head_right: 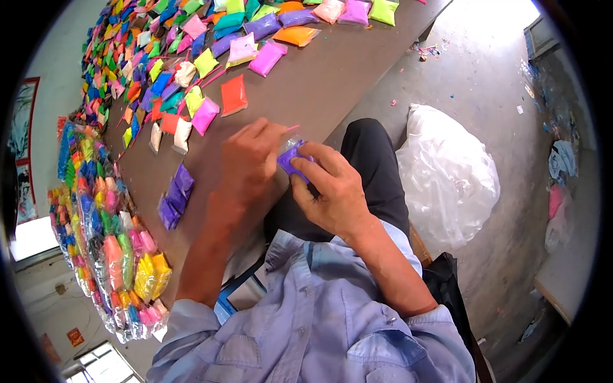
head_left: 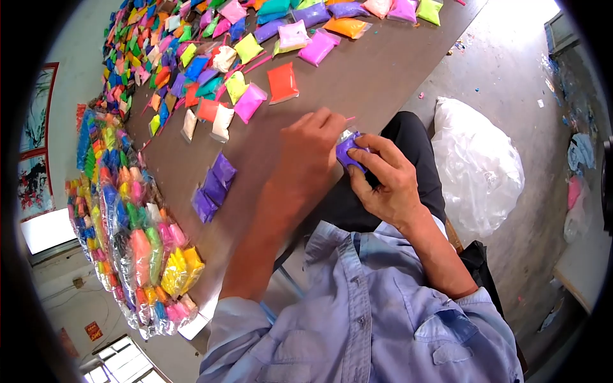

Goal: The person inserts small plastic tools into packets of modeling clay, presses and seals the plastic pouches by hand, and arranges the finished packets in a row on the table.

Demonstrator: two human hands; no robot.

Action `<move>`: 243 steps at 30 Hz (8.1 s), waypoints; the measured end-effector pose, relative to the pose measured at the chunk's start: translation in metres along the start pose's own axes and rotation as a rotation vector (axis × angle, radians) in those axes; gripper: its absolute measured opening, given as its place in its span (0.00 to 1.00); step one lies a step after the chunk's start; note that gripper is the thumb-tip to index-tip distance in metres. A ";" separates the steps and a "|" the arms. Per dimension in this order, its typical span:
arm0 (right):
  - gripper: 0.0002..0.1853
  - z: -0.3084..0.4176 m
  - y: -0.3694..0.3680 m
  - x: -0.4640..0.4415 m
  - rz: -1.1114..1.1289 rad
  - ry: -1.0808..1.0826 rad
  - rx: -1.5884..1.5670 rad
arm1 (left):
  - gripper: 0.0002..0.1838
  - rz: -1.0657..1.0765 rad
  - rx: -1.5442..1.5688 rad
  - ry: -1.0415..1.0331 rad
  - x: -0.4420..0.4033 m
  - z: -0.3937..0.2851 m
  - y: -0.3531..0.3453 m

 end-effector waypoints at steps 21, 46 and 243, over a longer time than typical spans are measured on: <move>0.15 -0.002 0.001 0.007 -0.009 -0.040 -0.008 | 0.09 0.080 -0.032 0.066 0.020 -0.007 0.011; 0.23 0.004 0.013 0.015 0.008 -1.261 -1.080 | 0.04 -0.263 0.404 0.511 0.058 -0.028 0.031; 0.22 0.009 0.014 0.011 0.090 -1.226 -0.568 | 0.06 -0.275 0.151 0.314 0.064 -0.007 0.004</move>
Point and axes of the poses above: each hand's wrist, its own x-axis away from the middle knuckle, its own y-axis out of the back of the hand, z = x × y, the point moved 1 cm from there along -x, towards the middle knuckle, and after that the axes turned 13 degrees about -z, right-handed, at the moved point
